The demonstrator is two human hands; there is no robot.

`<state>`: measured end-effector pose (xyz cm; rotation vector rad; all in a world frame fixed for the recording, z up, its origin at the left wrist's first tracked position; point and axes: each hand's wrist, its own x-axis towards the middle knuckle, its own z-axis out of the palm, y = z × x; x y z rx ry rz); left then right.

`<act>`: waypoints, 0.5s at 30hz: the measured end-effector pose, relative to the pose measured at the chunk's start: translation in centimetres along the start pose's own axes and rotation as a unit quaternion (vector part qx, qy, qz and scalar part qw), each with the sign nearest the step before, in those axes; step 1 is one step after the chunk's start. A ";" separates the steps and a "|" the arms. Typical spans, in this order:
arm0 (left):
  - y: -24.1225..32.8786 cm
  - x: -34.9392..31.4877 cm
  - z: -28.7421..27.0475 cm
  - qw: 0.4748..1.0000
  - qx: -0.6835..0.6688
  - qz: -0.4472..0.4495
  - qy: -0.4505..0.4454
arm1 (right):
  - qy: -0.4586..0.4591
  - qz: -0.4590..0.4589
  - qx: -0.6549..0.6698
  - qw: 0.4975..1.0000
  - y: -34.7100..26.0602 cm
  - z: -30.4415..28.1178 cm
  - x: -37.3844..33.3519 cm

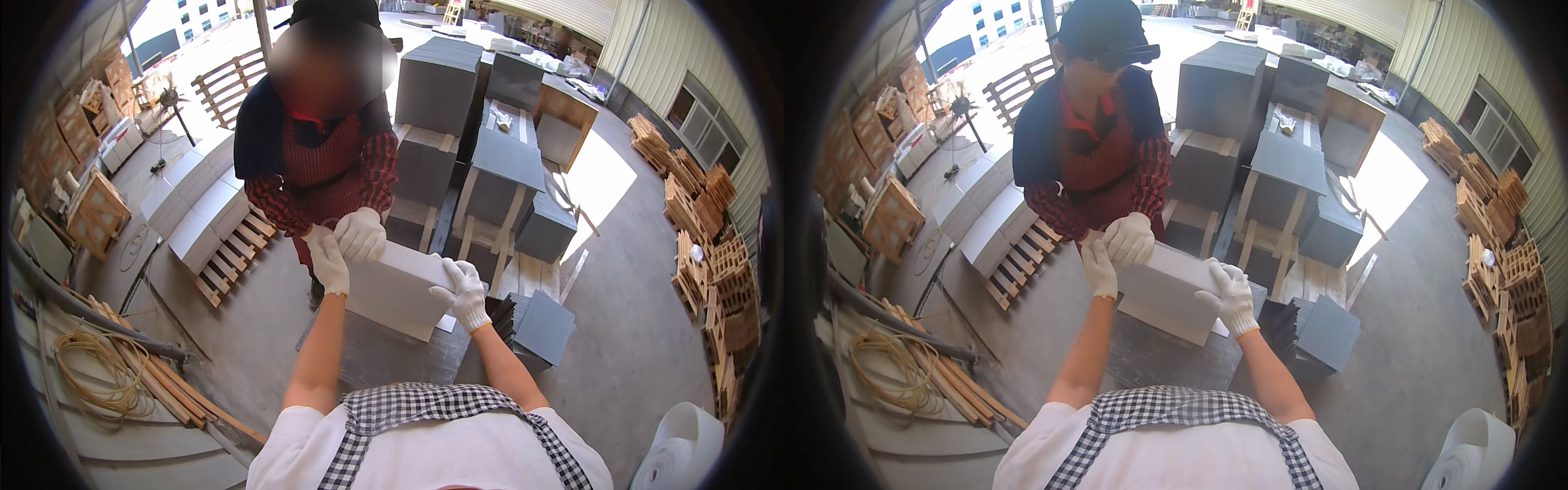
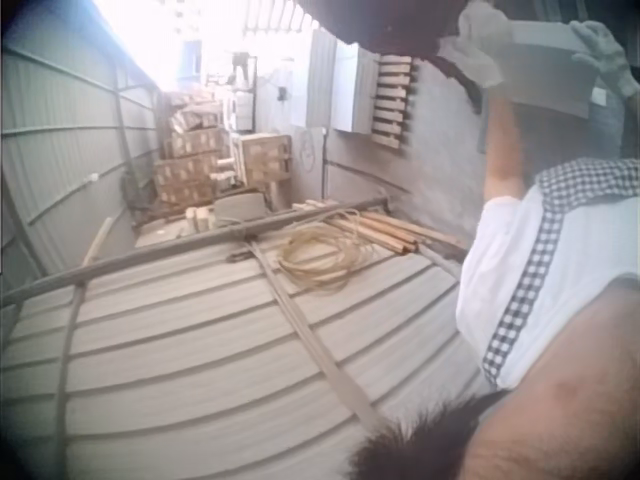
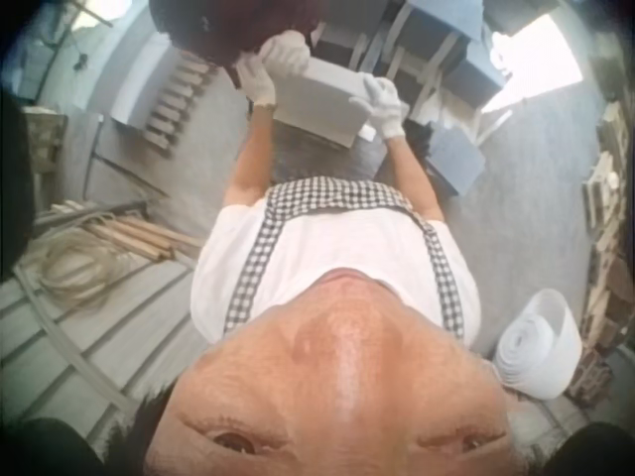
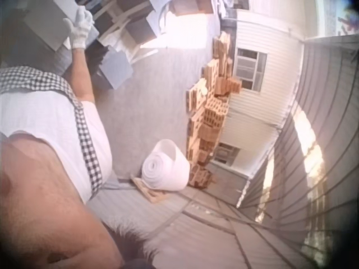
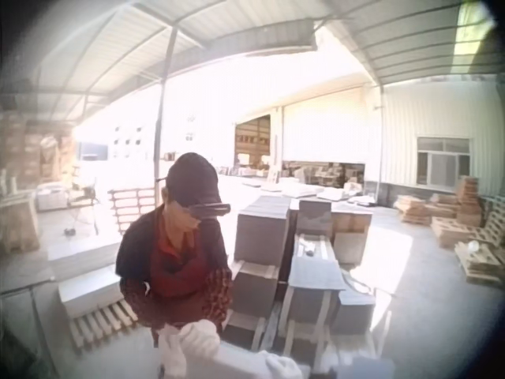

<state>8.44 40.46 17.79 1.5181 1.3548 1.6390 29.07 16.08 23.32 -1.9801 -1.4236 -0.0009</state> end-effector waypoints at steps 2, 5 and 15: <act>-1.5 1.7 0.3 0.974 -0.146 -0.158 -0.071 | -0.002 -0.002 0.003 1.000 0.1 0.1 0.1; 0.4 3.0 -0.1 0.897 -0.281 -0.262 -0.219 | 0.005 -0.008 -0.002 1.000 0.5 0.2 -0.2; -2.4 6.3 0.7 0.864 -0.277 -0.249 -0.339 | 0.010 -0.009 0.025 1.000 -0.3 0.2 0.1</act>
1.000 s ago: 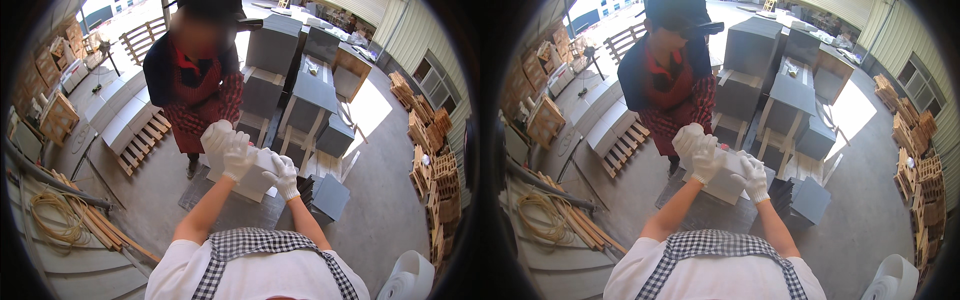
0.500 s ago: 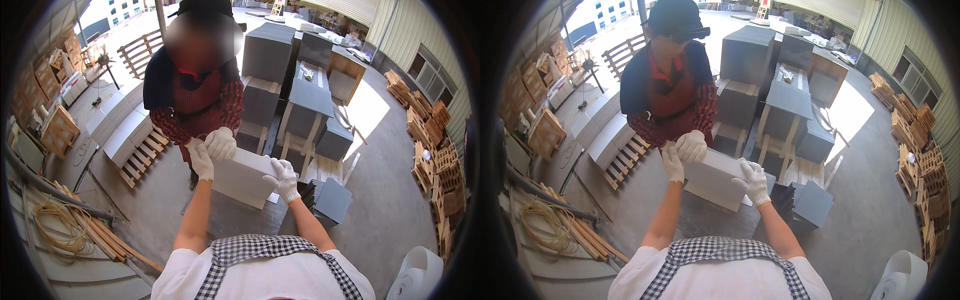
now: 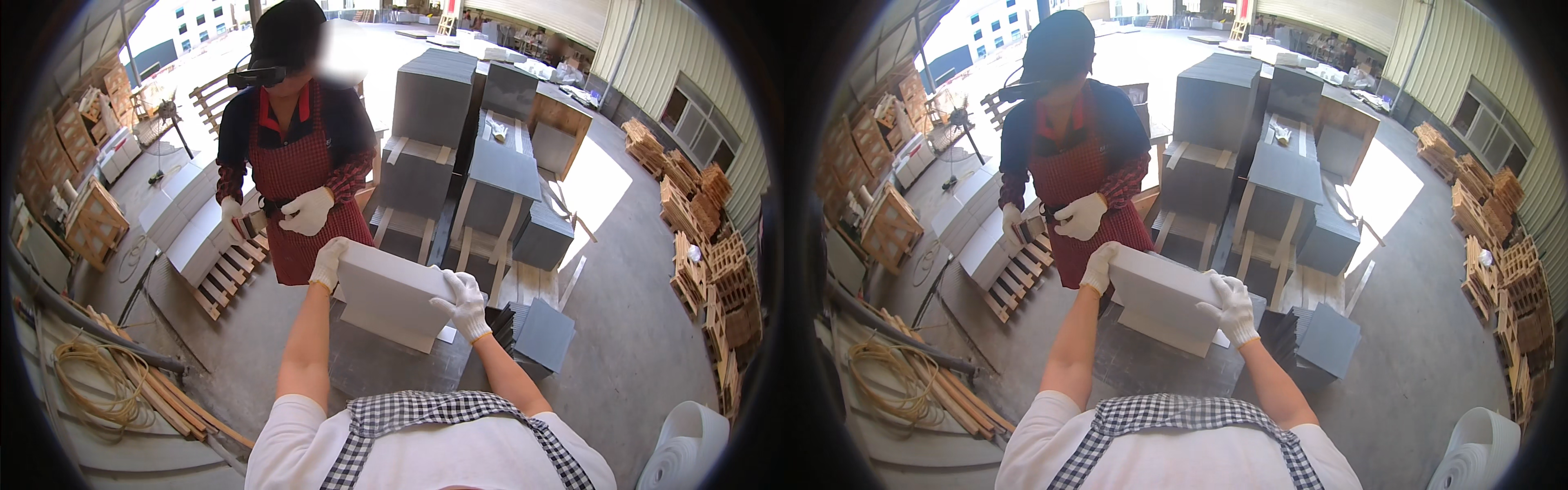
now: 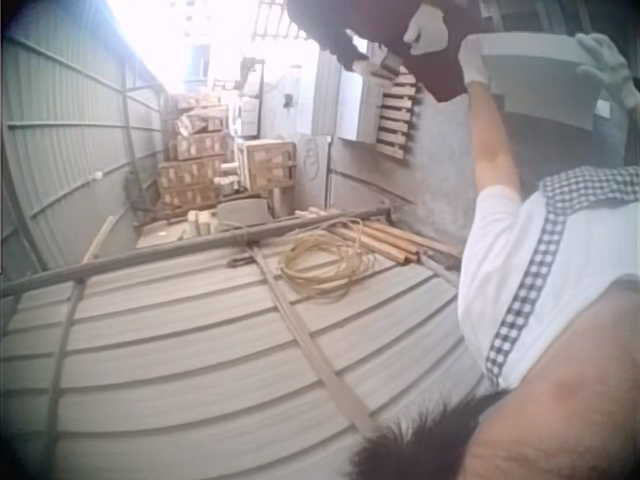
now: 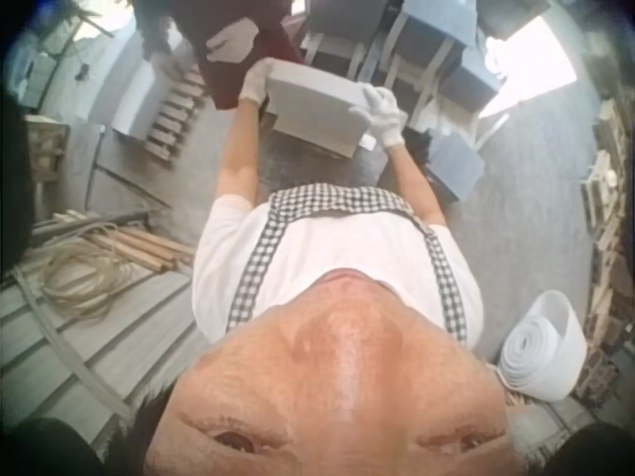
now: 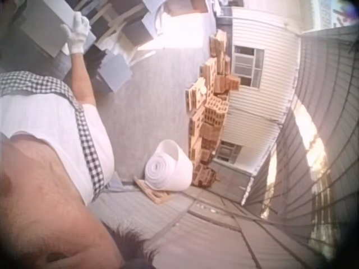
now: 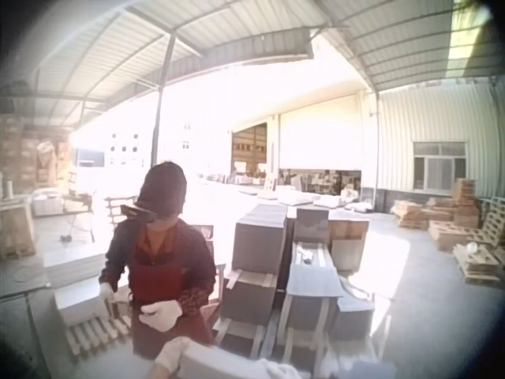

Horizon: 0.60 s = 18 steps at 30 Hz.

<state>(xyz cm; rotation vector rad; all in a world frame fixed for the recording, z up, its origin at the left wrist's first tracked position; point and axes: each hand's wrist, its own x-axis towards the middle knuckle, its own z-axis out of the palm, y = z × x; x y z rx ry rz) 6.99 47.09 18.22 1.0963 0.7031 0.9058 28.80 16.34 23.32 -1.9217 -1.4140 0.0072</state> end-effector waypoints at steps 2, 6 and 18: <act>0.2 -0.4 1.7 1.000 0.003 -0.009 0.016 | 0.012 0.011 -0.006 1.000 0.4 -0.1 -0.3; -0.4 0.0 1.6 1.000 -0.001 0.002 0.026 | 0.074 0.070 0.125 0.987 0.4 1.1 -0.9; 0.2 -0.4 2.7 0.999 -0.029 -0.010 0.022 | 0.080 0.106 0.243 0.961 4.0 4.4 -2.9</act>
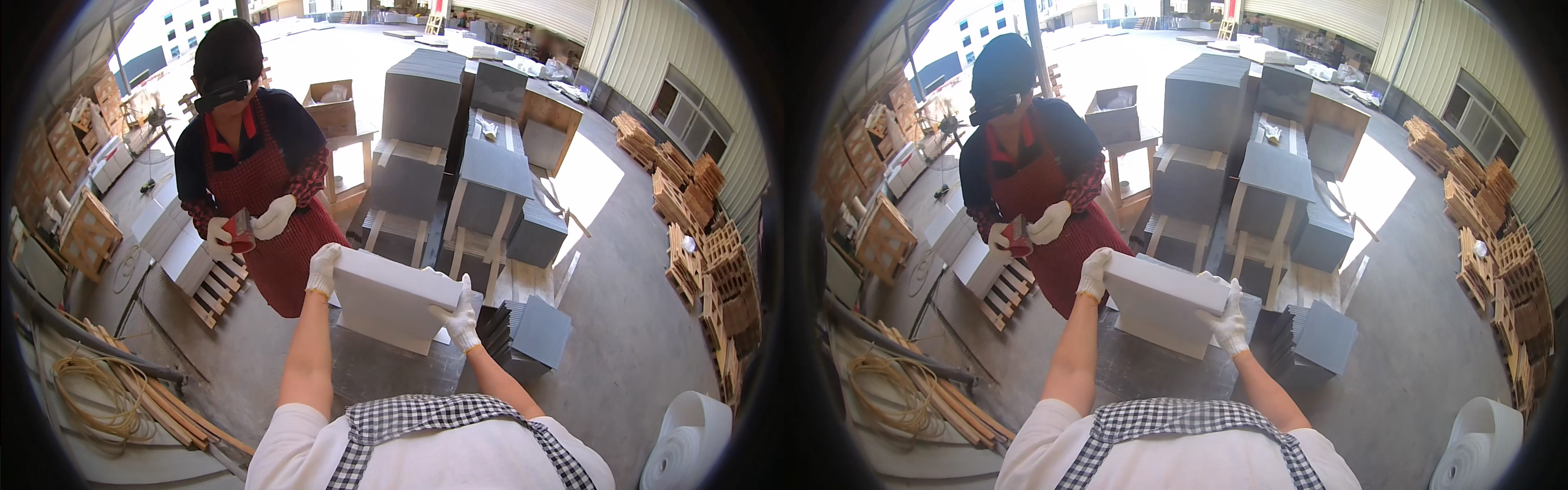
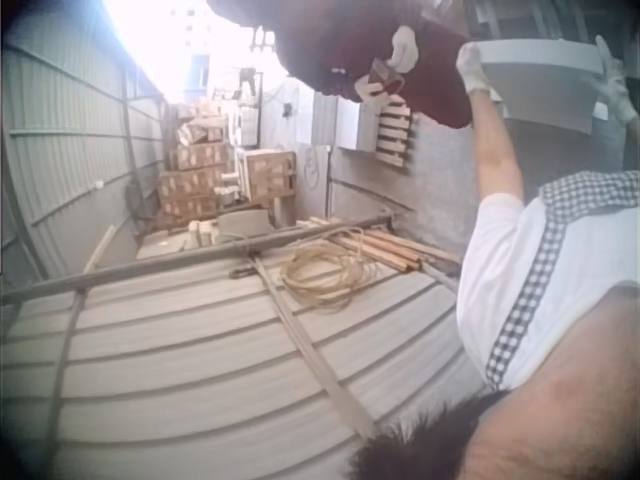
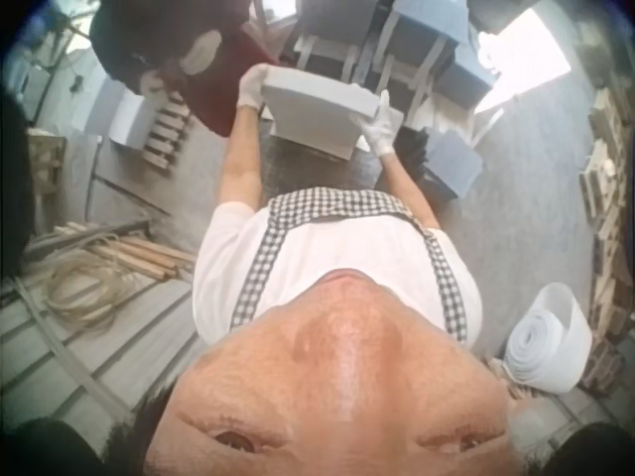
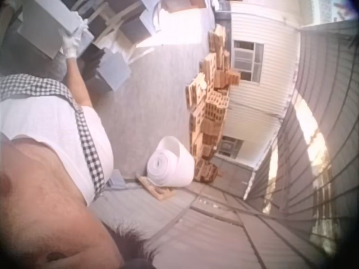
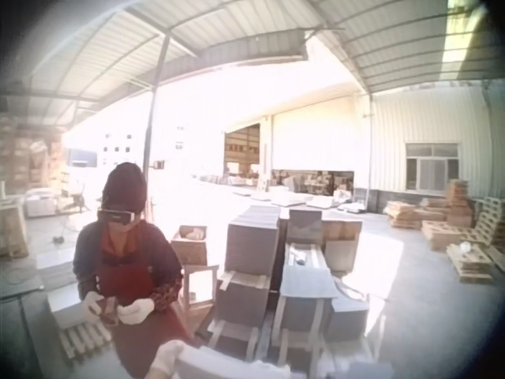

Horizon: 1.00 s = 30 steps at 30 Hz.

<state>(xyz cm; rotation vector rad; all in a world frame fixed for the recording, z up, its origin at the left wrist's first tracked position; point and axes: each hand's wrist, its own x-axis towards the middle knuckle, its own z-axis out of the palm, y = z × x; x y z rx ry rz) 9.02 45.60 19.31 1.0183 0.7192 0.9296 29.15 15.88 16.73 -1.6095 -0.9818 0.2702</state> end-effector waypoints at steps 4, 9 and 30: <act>-0.4 0.4 -1.3 1.000 -0.016 0.004 -0.005 | -0.028 0.099 -0.074 0.992 0.0 0.4 -0.8; 0.0 -0.1 -0.5 1.000 0.020 0.009 0.014 | -0.070 0.132 -0.049 0.988 0.6 -0.1 -1.2; 1.1 -1.3 0.0 0.998 0.050 -0.001 0.027 | -0.104 0.114 -0.166 0.974 4.4 -0.8 -4.9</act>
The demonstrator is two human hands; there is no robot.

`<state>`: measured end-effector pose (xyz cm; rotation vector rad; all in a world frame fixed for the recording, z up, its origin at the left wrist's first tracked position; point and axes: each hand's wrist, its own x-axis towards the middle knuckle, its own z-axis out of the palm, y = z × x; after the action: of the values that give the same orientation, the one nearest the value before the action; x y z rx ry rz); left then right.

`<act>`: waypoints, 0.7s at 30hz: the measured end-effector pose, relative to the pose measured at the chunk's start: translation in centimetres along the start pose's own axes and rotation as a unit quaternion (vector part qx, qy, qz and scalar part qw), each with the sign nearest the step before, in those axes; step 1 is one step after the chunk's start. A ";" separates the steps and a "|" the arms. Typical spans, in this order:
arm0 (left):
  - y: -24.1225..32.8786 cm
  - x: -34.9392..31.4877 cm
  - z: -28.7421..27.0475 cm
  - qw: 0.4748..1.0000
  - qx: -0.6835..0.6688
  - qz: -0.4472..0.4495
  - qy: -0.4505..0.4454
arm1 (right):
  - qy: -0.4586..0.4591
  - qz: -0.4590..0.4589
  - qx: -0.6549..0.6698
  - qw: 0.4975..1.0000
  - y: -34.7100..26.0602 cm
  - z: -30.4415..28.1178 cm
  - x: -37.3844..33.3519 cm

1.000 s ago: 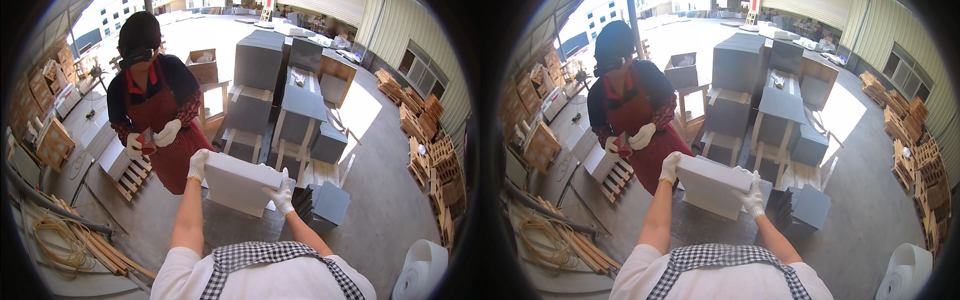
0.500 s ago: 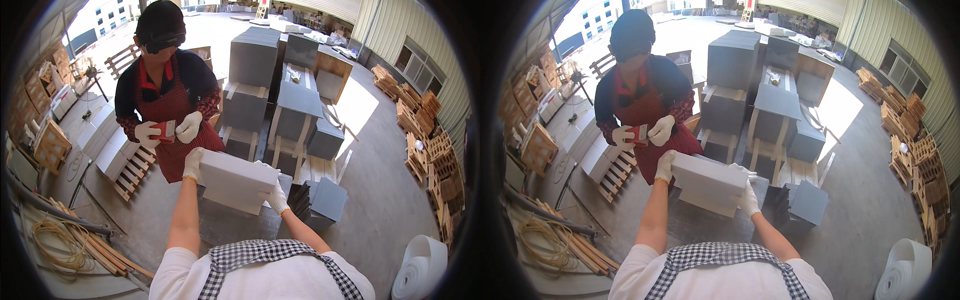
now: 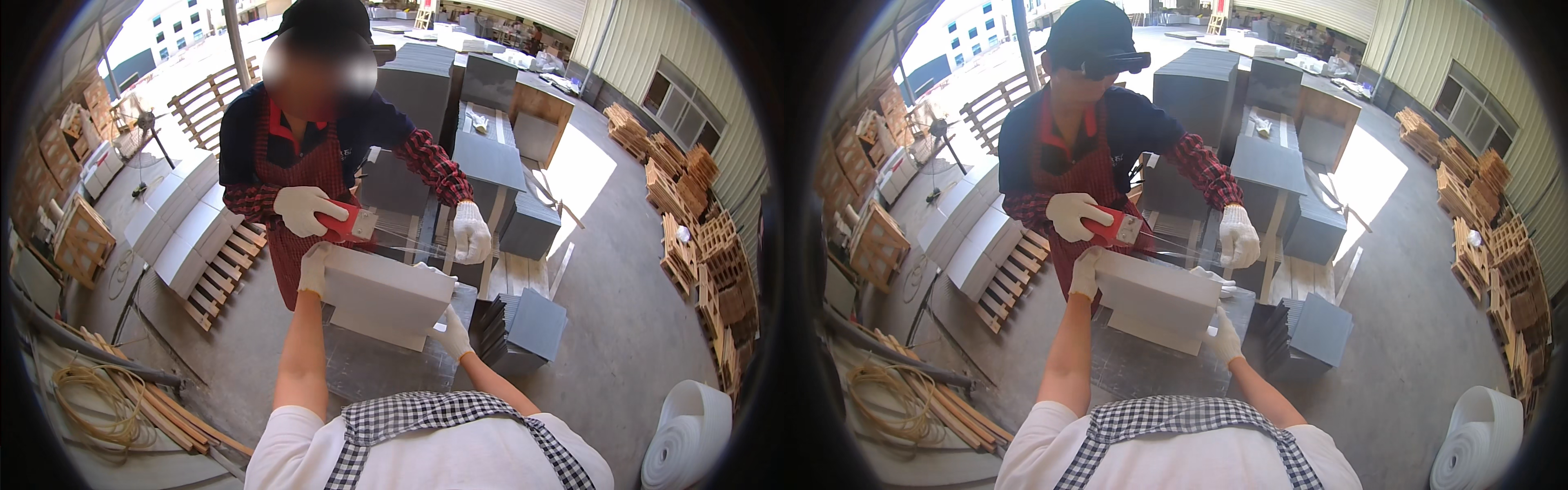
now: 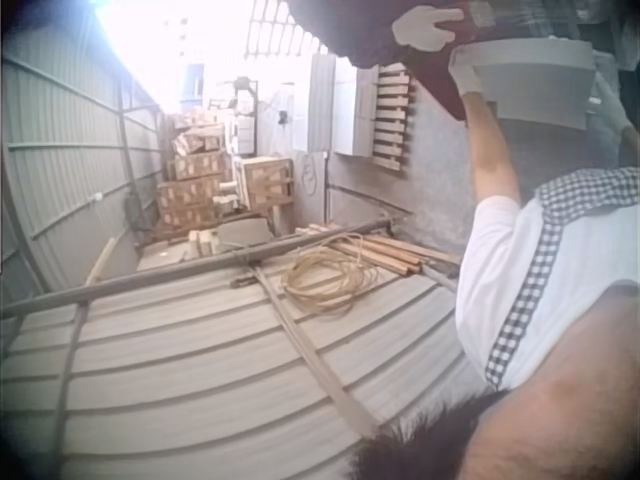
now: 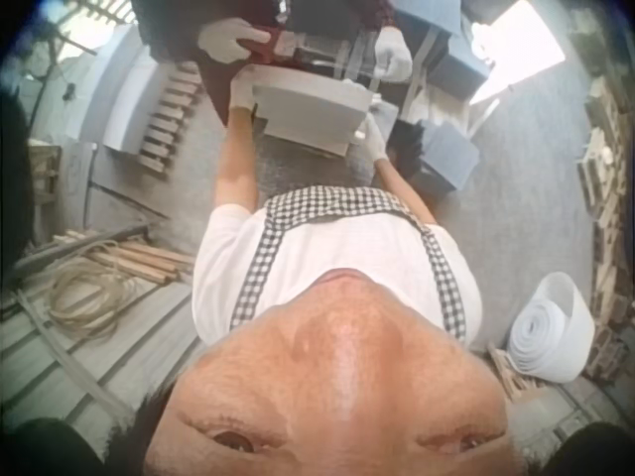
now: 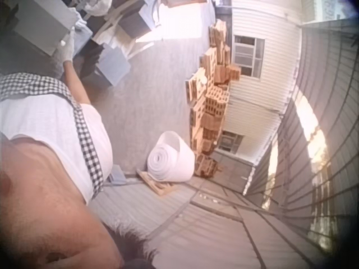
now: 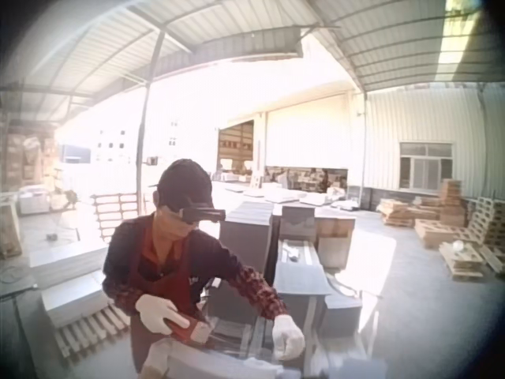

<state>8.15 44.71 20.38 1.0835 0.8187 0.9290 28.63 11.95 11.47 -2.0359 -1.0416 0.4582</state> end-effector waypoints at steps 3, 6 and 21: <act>0.3 -0.4 0.2 0.998 0.006 0.051 -0.025 | 0.005 0.046 -0.031 0.998 1.1 0.9 -0.6; 0.8 -0.7 0.3 0.998 0.030 0.023 -0.043 | -0.035 0.110 -0.075 0.991 3.1 1.3 -1.7; -1.2 1.1 -0.8 0.998 -0.024 0.032 -0.039 | -0.043 0.144 -0.069 0.986 3.4 0.5 -2.8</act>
<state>8.12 45.72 18.90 1.1038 0.6967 0.9496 28.39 8.73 8.42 -2.3212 -0.8499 0.6426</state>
